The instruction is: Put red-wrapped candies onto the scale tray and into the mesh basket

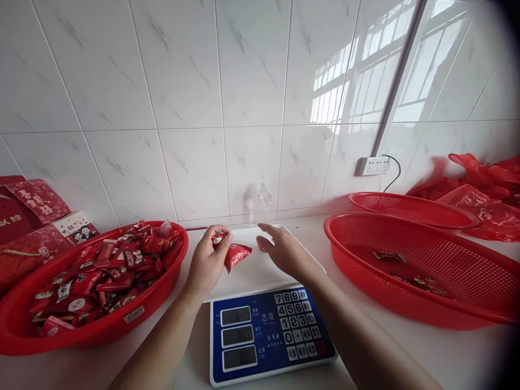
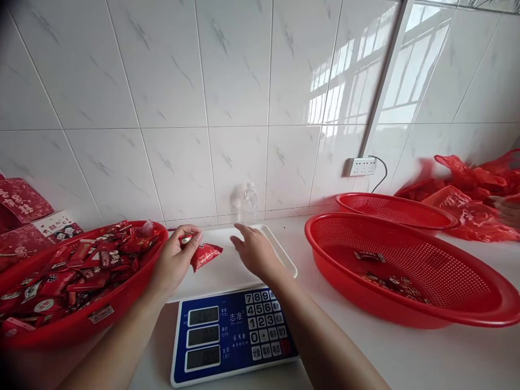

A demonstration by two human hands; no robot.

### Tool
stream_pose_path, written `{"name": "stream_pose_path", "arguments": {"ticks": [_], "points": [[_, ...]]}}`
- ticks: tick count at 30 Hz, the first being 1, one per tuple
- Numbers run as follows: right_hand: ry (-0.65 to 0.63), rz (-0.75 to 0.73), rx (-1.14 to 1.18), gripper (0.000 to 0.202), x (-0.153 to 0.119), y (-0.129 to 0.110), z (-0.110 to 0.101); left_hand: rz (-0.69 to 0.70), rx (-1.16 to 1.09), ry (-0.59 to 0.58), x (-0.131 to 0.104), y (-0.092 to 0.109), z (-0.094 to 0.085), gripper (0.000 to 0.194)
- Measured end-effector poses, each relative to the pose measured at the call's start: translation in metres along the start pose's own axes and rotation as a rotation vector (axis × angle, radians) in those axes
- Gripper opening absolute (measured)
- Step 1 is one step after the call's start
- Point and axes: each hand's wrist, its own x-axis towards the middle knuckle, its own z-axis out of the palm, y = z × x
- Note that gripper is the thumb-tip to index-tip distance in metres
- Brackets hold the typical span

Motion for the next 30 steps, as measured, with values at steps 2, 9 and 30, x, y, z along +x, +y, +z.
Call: {"name": "stream_pose_path", "arguments": {"ticks": [2,9,30], "points": [[-0.176,0.034,0.32,0.039,-0.004,-0.014,0.001,0.065,0.003,-0.038,-0.004,0.007,0.003,0.015],[-0.28,0.044,0.729,0.021,-0.004,-0.02,0.004,0.028,-0.003,-0.128,-0.009,0.008,0.01,0.016],[-0.033,0.014,0.026,0.031,-0.002,-0.007,-0.01,-0.237,-0.144,-0.2,-0.001,-0.002,0.004,0.024]]}}
